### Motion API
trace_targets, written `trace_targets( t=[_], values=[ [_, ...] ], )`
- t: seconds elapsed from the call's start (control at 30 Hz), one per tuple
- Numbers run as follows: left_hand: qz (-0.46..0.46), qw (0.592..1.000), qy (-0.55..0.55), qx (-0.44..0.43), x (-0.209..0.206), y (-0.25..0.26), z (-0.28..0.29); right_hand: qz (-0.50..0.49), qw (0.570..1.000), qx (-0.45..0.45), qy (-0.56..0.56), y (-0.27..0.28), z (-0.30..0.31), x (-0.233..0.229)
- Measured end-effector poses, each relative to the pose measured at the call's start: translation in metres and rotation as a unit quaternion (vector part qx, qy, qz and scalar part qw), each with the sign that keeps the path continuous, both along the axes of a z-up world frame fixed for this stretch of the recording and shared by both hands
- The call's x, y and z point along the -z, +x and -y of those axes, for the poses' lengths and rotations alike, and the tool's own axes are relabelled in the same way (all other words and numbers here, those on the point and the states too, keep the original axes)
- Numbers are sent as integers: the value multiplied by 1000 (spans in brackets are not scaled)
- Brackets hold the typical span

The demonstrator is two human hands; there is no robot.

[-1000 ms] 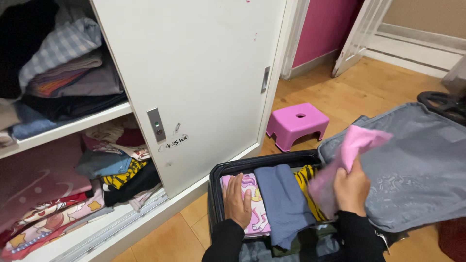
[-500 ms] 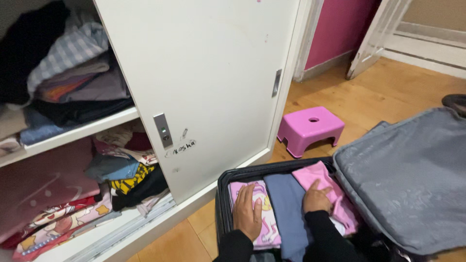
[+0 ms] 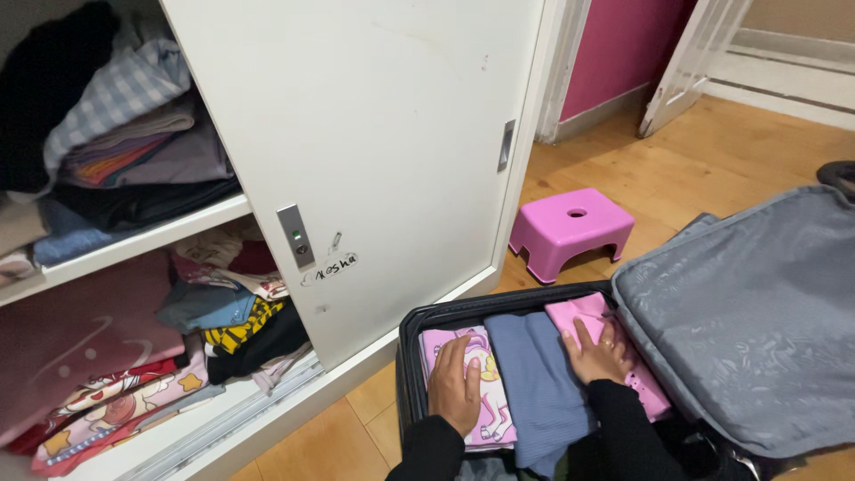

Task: The person takes folded clothes from a white wardrobe and places them into an open suitcase on the floor. They handle multiple items including patterned shirts, striped garments, and solid-colored pieces, arranging them in layers inside the suitcase.

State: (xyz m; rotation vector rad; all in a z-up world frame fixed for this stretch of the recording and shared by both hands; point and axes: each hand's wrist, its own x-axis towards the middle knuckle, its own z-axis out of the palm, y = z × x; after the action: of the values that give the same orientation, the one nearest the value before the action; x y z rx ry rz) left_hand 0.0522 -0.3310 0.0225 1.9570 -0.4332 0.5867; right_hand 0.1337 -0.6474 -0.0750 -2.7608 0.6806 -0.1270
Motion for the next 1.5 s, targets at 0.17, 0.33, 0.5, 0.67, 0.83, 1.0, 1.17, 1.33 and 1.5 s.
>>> trace_targets(
  t=[0.17, 0.33, 0.5, 0.67, 0.83, 1.0, 1.17, 1.33, 1.5],
  values=[
    [8, 1000, -3, -4, 3, 0, 0, -90, 985, 71, 133, 8, -15, 12],
    [11, 1000, -19, -1, 8, 4, 0, -57, 985, 97, 134, 8, -24, 14],
    [36, 993, -117, -4, 15, 6, -2, -19, 989, 98, 111, 9, -29, -3],
    [-52, 955, -289, -48, 29, 24, -37, 188, 978, -14, 87, 35, -84, -28],
    [-128, 884, -435, -112, 48, 50, -133, 384, 896, -203, 92, 41, -218, -72],
    [-131, 851, -483, -163, 54, 54, -227, 373, 806, -414, 200, 4, -372, -129],
    [-152, 816, -528, -180, 59, 40, -282, 298, 770, -551, 125, -4, -491, -154],
    [-168, 806, -549, -146, 52, 30, -327, 233, 818, -525, -34, 66, -573, -148],
    [-144, 823, -532, -139, 20, 33, -369, 284, 833, -473, -46, 159, -586, -110]
  ],
)
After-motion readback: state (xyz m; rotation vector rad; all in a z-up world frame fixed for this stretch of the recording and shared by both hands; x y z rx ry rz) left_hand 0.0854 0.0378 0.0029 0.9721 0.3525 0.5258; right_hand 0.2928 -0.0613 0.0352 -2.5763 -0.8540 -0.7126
